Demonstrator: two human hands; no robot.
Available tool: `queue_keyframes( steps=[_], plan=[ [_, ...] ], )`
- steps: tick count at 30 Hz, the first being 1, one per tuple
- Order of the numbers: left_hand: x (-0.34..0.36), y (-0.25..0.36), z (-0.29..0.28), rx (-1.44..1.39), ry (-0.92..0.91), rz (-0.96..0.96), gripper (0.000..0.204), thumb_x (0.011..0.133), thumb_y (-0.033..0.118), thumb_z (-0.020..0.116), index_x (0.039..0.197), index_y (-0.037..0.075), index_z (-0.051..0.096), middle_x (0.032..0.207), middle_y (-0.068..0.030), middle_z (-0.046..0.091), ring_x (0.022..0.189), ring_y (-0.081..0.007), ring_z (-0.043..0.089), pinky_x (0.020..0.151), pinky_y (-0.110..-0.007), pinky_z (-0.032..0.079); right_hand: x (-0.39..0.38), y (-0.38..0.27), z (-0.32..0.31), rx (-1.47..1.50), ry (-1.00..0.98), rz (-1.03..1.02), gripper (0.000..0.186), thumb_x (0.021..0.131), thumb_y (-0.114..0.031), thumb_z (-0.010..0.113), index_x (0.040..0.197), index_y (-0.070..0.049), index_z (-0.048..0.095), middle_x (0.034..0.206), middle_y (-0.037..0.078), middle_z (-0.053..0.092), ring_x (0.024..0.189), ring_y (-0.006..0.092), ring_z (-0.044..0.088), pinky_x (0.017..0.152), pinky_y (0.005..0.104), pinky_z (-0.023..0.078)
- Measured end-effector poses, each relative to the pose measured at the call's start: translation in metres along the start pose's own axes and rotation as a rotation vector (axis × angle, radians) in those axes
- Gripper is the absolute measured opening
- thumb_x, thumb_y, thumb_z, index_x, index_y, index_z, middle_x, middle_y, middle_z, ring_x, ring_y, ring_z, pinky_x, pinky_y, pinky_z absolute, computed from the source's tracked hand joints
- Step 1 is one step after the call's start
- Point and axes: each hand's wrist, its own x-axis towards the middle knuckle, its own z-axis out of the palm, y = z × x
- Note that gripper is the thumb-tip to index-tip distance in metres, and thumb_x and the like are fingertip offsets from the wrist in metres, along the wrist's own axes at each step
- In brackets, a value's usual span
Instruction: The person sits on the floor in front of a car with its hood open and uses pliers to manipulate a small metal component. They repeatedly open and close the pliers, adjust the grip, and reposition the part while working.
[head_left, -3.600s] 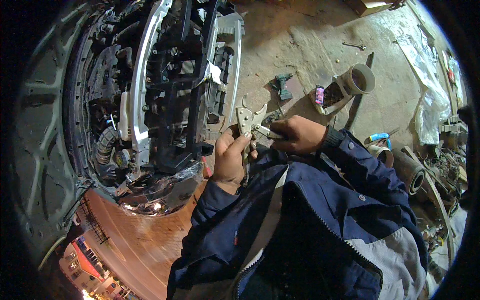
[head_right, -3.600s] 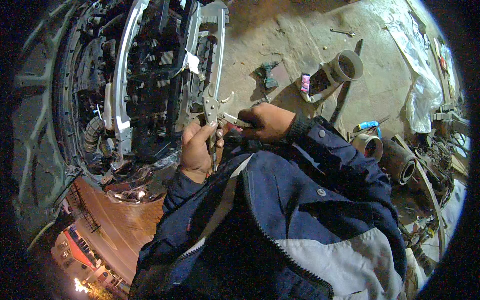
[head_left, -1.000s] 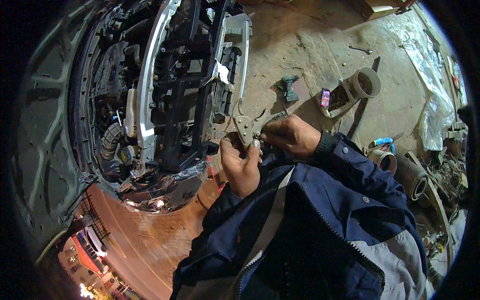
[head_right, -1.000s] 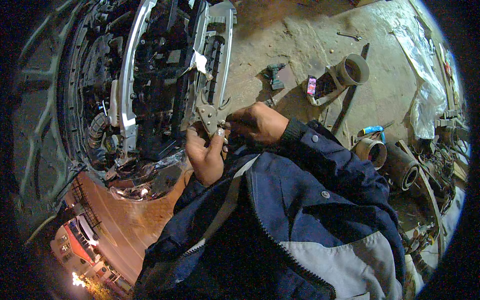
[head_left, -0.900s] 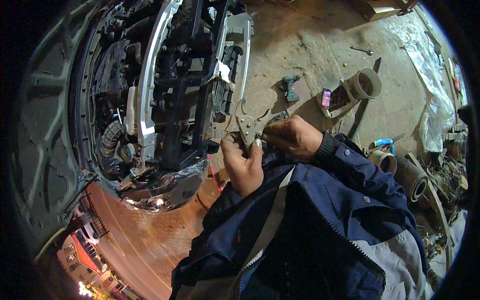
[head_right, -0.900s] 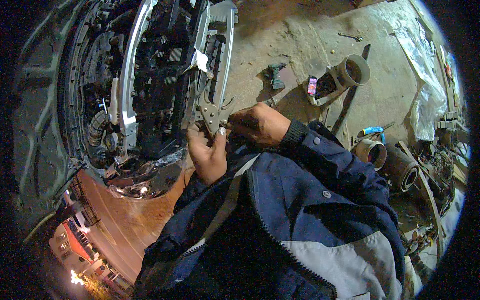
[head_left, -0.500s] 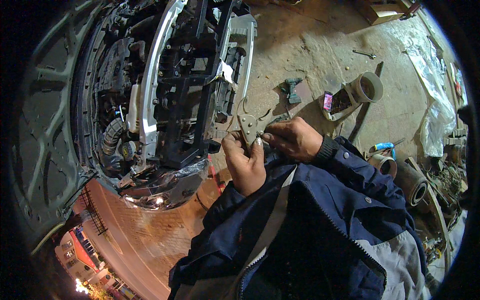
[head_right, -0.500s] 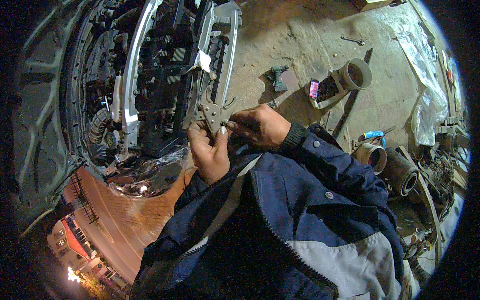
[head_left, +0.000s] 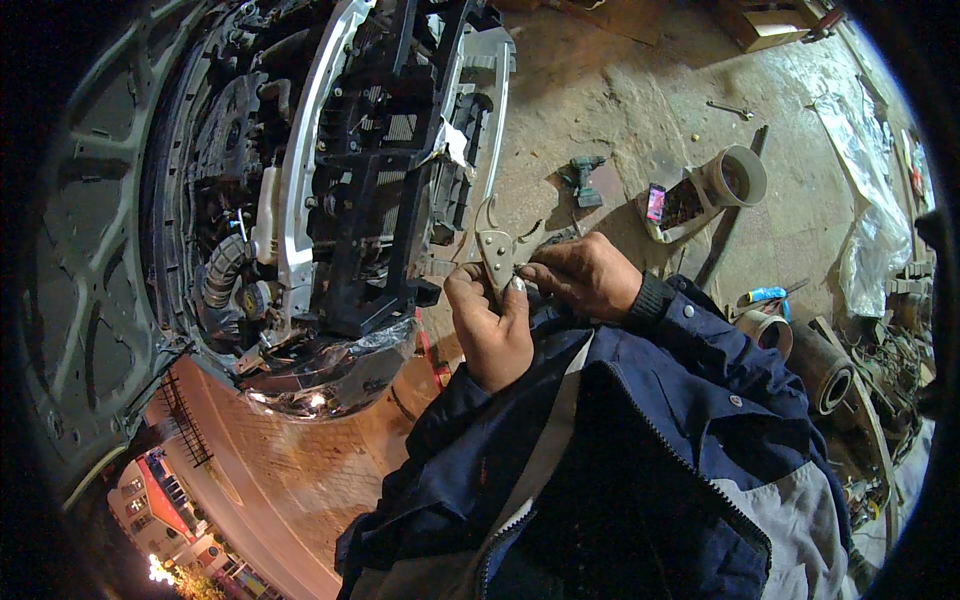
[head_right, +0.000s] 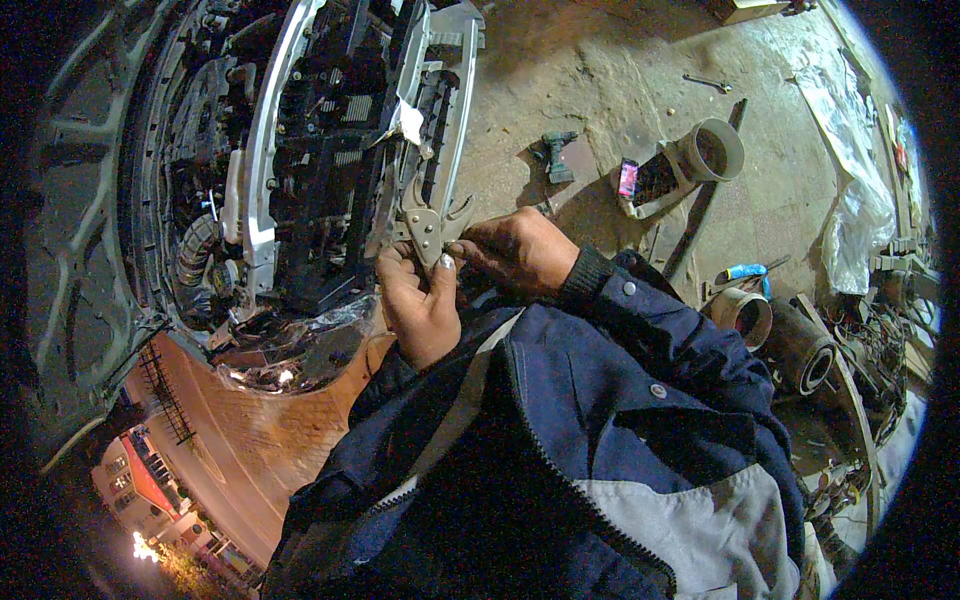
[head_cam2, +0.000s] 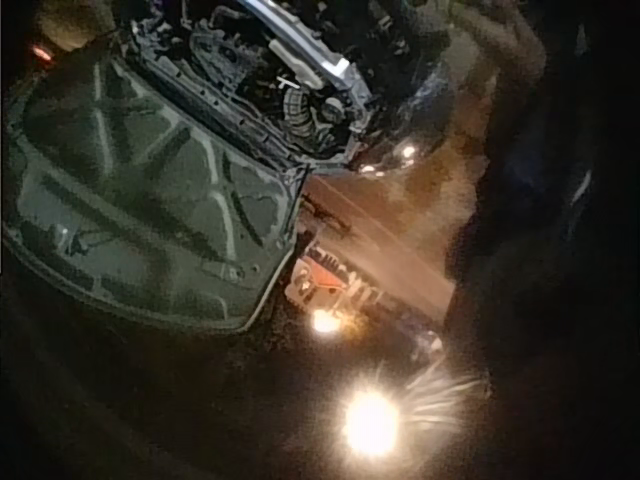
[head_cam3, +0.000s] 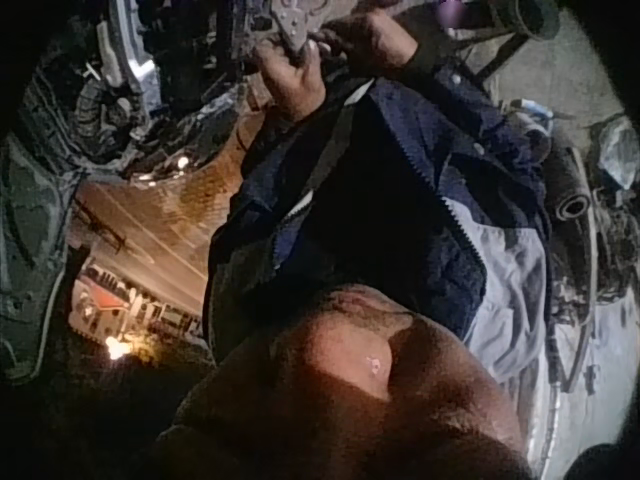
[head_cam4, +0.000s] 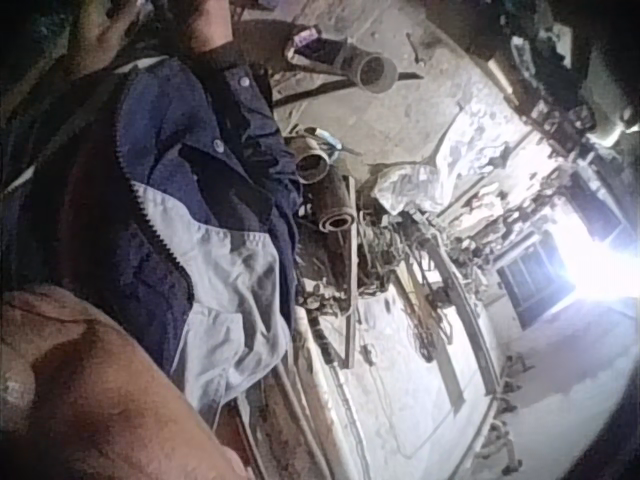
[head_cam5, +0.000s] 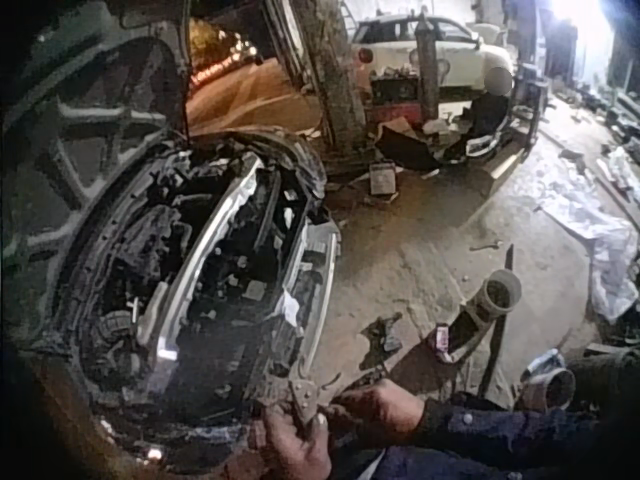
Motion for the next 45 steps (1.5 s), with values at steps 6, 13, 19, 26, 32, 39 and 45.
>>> queue_keyframes(
  steps=[6, 13, 19, 26, 32, 39, 45],
  plan=[
    [0.004, 0.002, -0.001, -0.063, -0.002, -0.004, 0.039, 0.101, 0.003, 0.069, 0.128, -0.006, 0.042, 0.108, -0.0229, 0.065, 0.101, -0.0274, 0.070, 0.088, -0.040, 0.055, 0.001, -0.003, -0.002, 0.031, -0.010, 0.069, 0.030, 0.109, -0.027, 0.068, 0.108, 0.002, 0.076, 0.085, 0.024, 0.069, 0.070, 0.0343, 0.066, 0.068, 0.0430, 0.056],
    [0.008, 0.008, -0.004, 0.016, -0.080, 0.057, 0.037, 0.101, 0.002, 0.067, 0.127, -0.006, 0.042, 0.109, -0.0243, 0.066, 0.098, -0.0281, 0.071, 0.087, -0.041, 0.056, -0.002, -0.009, -0.002, 0.082, -0.008, 0.191, 0.032, 0.109, -0.028, 0.068, 0.110, 0.002, 0.079, 0.088, 0.026, 0.075, 0.072, 0.0347, 0.075, 0.070, 0.0434, 0.059],
    [0.007, 0.014, -0.002, 0.260, -0.053, 0.143, 0.040, 0.100, 0.002, 0.066, 0.134, -0.003, 0.045, 0.110, -0.0262, 0.068, 0.100, -0.0434, 0.073, 0.088, -0.046, 0.058, -0.004, -0.007, 0.003, 0.051, 0.053, 0.114, 0.034, 0.110, -0.025, 0.066, 0.097, 0.005, 0.073, 0.071, 0.021, 0.057, 0.059, 0.0229, 0.050, 0.059, 0.0411, 0.047],
    [0.006, 0.021, -0.008, 0.329, -0.129, 0.091, 0.047, 0.100, 0.003, 0.067, 0.141, -0.002, 0.046, 0.120, -0.0308, 0.070, 0.112, -0.0490, 0.073, 0.091, -0.049, 0.059, -0.008, -0.010, 0.008, 0.141, 0.064, 0.235, 0.034, 0.109, -0.026, 0.067, 0.097, 0.005, 0.074, 0.070, 0.021, 0.059, 0.058, 0.0195, 0.053, 0.057, 0.0414, 0.047],
    [0.004, 0.018, -0.010, 0.418, -0.139, 0.121, 0.052, 0.098, 0.001, 0.069, 0.144, -0.002, 0.046, 0.121, -0.0320, 0.071, 0.113, -0.0494, 0.073, 0.092, -0.050, 0.059, -0.010, -0.013, 0.010, 0.103, 0.082, 0.270, 0.035, 0.108, -0.027, 0.069, 0.097, 0.007, 0.074, 0.067, 0.018, 0.057, 0.057, 0.0143, 0.051, 0.054, 0.0398, 0.045],
    [0.003, 0.017, -0.012, 0.428, -0.149, 0.170, 0.053, 0.097, 0.000, 0.069, 0.145, -0.002, 0.046, 0.118, -0.0338, 0.071, 0.110, -0.0518, 0.073, 0.090, -0.052, 0.060, -0.011, -0.015, 0.016, 0.036, 0.118, 0.266, 0.036, 0.106, -0.028, 0.071, 0.093, 0.006, 0.075, 0.065, 0.022, 0.053, 0.051, 0.0207, 0.048, 0.052, 0.0415, 0.044],
    [0.001, 0.017, -0.011, 0.370, -0.134, 0.076, 0.047, 0.095, -0.004, 0.066, 0.141, -0.001, 0.055, 0.122, -0.0263, 0.074, 0.112, -0.0409, 0.075, 0.095, -0.044, 0.058, -0.012, -0.015, 0.016, -0.057, 0.119, 0.237, 0.038, 0.104, -0.033, 0.069, 0.093, 0.002, 0.079, 0.073, 0.024, 0.067, 0.060, 0.0355, 0.065, 0.062, 0.0450, 0.055]
  ],
)
